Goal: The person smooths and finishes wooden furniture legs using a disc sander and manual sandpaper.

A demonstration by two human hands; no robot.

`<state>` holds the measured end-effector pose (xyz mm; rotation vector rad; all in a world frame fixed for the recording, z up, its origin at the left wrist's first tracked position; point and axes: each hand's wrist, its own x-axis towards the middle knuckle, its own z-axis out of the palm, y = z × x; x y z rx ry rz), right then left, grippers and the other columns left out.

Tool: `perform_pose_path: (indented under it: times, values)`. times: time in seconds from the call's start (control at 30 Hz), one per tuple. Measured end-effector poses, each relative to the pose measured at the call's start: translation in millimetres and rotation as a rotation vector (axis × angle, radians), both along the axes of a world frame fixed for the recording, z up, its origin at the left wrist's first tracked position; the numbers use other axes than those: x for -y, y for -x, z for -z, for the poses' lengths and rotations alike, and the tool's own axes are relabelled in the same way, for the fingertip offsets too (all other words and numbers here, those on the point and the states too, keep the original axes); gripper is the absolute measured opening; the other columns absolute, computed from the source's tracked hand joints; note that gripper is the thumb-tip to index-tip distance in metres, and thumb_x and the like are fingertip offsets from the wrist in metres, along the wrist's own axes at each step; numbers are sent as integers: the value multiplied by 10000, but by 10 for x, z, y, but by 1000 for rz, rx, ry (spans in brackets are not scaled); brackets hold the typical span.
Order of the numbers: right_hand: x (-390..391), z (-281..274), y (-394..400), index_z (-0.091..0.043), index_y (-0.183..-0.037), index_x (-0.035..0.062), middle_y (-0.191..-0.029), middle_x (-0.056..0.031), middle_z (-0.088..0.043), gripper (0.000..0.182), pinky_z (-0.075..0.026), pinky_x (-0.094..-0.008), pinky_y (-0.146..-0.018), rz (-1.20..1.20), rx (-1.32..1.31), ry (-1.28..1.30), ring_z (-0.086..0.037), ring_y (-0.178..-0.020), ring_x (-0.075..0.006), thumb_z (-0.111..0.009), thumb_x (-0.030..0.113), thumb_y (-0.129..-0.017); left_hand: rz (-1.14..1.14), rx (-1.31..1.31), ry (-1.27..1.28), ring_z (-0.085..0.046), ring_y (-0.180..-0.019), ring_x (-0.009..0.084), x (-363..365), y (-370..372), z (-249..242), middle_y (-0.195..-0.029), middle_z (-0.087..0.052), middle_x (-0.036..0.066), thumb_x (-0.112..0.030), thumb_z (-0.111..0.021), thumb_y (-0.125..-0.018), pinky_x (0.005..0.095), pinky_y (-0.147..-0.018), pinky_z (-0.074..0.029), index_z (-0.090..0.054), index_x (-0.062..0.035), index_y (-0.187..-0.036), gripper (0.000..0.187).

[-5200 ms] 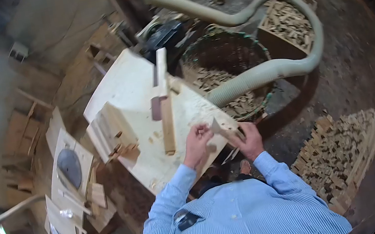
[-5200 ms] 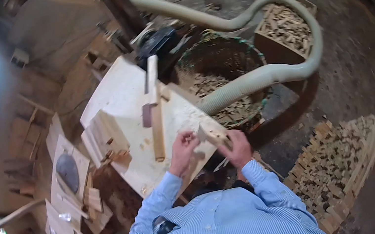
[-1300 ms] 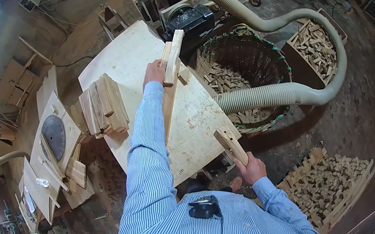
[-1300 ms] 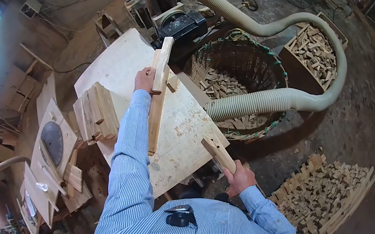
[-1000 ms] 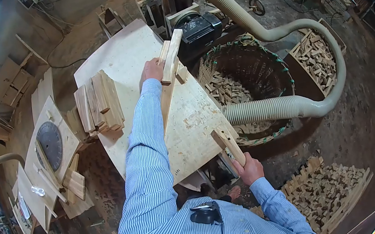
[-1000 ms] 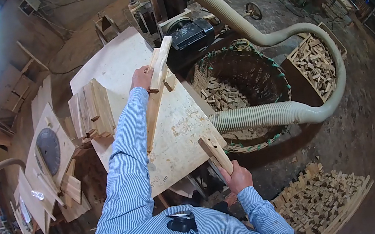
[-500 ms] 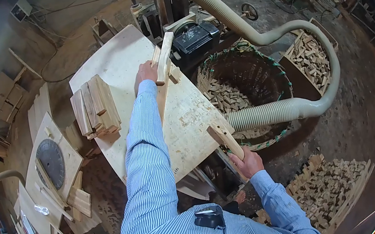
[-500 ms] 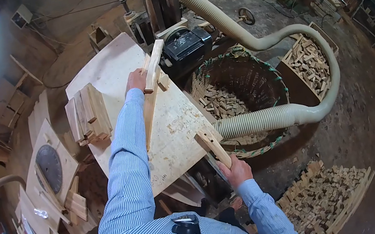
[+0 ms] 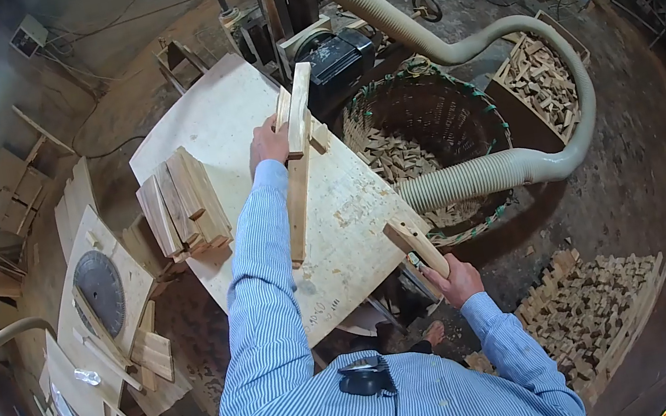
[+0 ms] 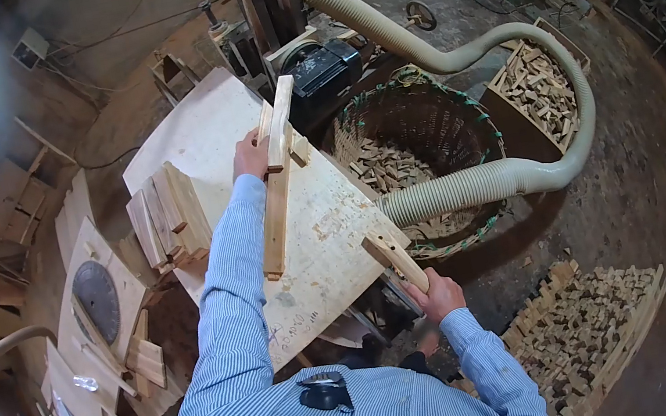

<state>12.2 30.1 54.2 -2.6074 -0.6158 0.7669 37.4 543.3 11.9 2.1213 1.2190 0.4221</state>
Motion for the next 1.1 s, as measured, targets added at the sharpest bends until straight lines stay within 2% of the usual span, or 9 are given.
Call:
perform_pose_path:
  times: [0.13,0.2,0.33,0.43,0.5,0.53,0.63,0.83,1.1]
  values:
    - [211,-31,63,-660,-1085,53,-964,-257,-761,542,-589,-548,-827,19,-21,22,-746,-914,-462,-694,580,-964,-13,133,12,-677,-1168,369,220,39,43,-1282,-684,197,-285,-726,-978,454,-1038,-536,-681,-145,-1398,445]
    - [305,-22,80,-656,-1083,59,-969,-253,-762,534,-587,-551,-831,48,-71,7,-745,-922,-461,-690,579,-965,-78,120,-469,-667,-1134,357,241,33,100,-1242,-691,175,-223,-725,-961,458,-1015,-534,-701,-133,-1349,400]
    - [466,-17,115,-653,-1075,57,-968,-255,-761,538,-585,-555,-831,17,-32,13,-743,-921,-461,-685,583,-965,150,32,-530,-654,-1120,367,435,257,65,-1228,-682,178,-225,-715,-963,484,-1001,-524,-711,-128,-1316,366]
    - [575,-13,142,-651,-1068,57,-952,-254,-760,544,-583,-559,-831,25,-30,8,-743,-913,-463,-679,590,-967,36,204,-473,-655,-1149,379,539,368,162,-1250,-672,188,-271,-721,-959,490,-1023,-521,-710,-100,-1303,384]
    - [638,-34,170,-650,-1059,59,-933,-252,-759,542,-584,-559,-824,3,-11,-15,-743,-902,-466,-674,593,-969,-73,-95,-84,-637,-1209,393,630,498,184,-1304,-647,206,-345,-714,-958,509,-1050,-511,-712,-105,-1313,429]
    - [654,-41,166,-650,-1059,59,-933,-252,-759,542,-584,-559,-824,-1,-11,-20,-743,-902,-466,-674,593,-969,6,-118,-60,-643,-1228,397,653,521,167,-1309,-648,224,-357,-719,-964,501,-1065,-513,-712,-96,-1317,439]
    - [717,-39,190,-647,-1047,59,-915,-249,-759,540,-585,-558,-815,6,-5,-6,-744,-892,-465,-676,592,-969,-6,-21,-48,-681,-1171,392,702,423,161,-1212,-721,236,-342,-733,-949,457,-1037,-538,-744,-37,-1258,434]
    - [803,50,189,-643,-1052,56,-931,-248,-760,531,-585,-566,-807,-2,1,-15,-743,-878,-465,-700,576,-961,27,8,-106,-744,-1074,349,551,110,239,-1117,-784,213,-312,-752,-938,433,-986,-570,-776,-45,-1228,395]
    - [726,13,177,-637,-1050,58,-920,-258,-752,508,-583,-569,-787,-23,-2,12,-737,-870,-470,-708,554,-961,23,13,-83,-760,-1033,332,473,49,187,-1109,-790,208,-310,-758,-936,411,-967,-577,-774,-46,-1243,405]
